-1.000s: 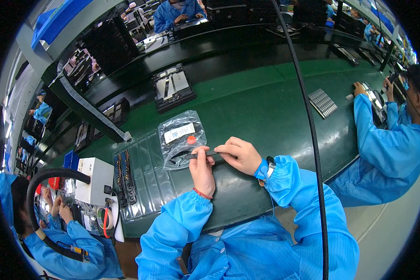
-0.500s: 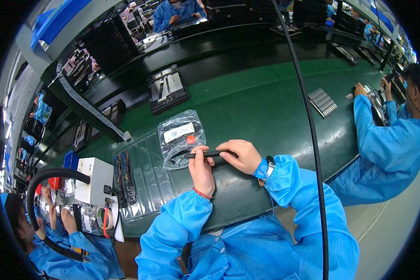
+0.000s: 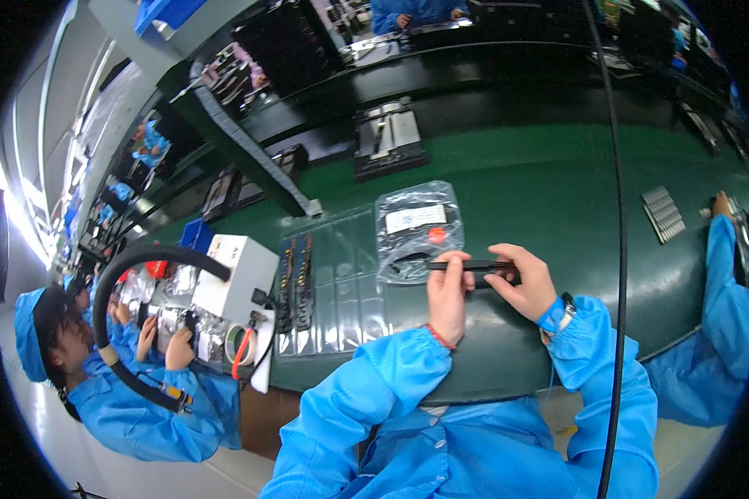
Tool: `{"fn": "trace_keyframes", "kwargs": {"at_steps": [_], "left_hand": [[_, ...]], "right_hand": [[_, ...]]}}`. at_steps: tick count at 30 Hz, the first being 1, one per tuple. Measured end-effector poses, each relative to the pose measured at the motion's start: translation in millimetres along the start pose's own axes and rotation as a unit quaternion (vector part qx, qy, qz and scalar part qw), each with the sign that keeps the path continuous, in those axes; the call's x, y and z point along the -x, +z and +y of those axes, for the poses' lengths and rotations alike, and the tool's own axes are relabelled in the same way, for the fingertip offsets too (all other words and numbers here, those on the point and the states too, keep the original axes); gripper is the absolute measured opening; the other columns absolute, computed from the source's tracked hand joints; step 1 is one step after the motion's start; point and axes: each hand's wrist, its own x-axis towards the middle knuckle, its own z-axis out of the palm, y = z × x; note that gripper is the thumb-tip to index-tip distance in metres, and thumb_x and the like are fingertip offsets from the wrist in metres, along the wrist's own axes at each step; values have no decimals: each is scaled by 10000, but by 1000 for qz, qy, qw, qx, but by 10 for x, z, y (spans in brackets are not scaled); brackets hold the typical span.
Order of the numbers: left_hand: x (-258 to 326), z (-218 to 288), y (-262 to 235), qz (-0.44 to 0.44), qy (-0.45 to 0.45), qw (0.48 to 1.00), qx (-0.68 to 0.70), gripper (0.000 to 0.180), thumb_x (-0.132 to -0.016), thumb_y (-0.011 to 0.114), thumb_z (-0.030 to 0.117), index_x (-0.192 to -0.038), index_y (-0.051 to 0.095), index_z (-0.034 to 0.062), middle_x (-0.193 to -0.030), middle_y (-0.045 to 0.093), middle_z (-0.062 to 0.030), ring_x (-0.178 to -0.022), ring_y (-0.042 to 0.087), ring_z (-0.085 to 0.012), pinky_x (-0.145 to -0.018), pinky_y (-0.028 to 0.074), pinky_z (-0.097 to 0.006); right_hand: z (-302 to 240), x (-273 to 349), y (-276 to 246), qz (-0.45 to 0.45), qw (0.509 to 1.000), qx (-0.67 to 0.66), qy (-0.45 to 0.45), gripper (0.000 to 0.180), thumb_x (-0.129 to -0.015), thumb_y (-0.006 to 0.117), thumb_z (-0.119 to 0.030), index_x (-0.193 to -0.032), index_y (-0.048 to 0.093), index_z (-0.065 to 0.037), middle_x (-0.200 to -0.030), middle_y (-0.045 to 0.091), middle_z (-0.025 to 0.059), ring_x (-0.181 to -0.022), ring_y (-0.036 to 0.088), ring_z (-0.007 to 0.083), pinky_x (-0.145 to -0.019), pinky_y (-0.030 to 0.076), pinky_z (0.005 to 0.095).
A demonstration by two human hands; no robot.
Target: The person picks up a tablet from the conveyor belt, places it on the workstation, and uses a tool to press down internal components. They then pick up a cable, position it inside the tablet, and press it into place before returning the tablet to the belt.
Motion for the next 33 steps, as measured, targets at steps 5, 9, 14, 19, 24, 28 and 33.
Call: {"fn": "trace_keyframes", "kwargs": {"at_steps": [5,9,14,19,24,28,33], "left_hand": [[-23,-19,-24,8,-6,1000,19,172,-914,448,231,-930,520,77,-643,463,22,-583,410,-43,-536,332,-183],[-29,-17,-34,-3,-14,1000,7,181,-913,451,247,-927,521,81,-649,466,24,-590,412,-41,-545,334,-180],[-29,-12,-13,3,-7,1000,-1,168,-918,444,230,-915,504,72,-687,455,33,-599,407,-30,-545,339,-176],[-42,-28,-37,5,-7,1000,-1,168,-917,445,232,-925,503,74,-689,452,34,-601,411,-31,-544,341,-178],[-36,-3,-32,-9,-4,1000,1,181,-909,457,245,-956,519,82,-659,460,35,-582,412,-32,-532,331,-171],[-28,-25,-18,-7,-10,1000,17,139,-898,479,203,-954,517,82,-728,472,41,-592,426,-17,-540,348,-165],[-42,-48,-42,8,-9,1000,19,142,-905,465,212,-937,514,83,-691,470,41,-584,422,-18,-532,342,-161]], "right_hand": [[-25,-47,16,-24,995,39,-89,232,-725,593,38,-947,560,-19,-749,534,99,-615,545,181,-543,441,255],[30,-46,-20,-8,996,59,-63,199,-742,587,15,-938,560,-11,-768,549,102,-640,553,193,-548,442,268],[-34,-39,5,13,999,15,-35,235,-736,567,52,-961,544,-13,-776,545,107,-639,548,207,-547,434,267],[0,-63,-10,-17,993,56,-106,252,-734,560,65,-973,531,-12,-773,537,111,-647,545,205,-560,434,260],[8,-25,39,28,997,41,-57,184,-745,550,59,-917,530,-3,-769,536,116,-631,539,214,-577,434,280],[167,11,-75,-60,993,93,-52,191,-753,555,29,-940,536,-7,-783,541,99,-650,547,178,-598,435,257],[54,12,39,30,999,6,-17,251,-732,558,38,-976,521,-8,-804,539,85,-655,536,153,-593,429,249]]}}
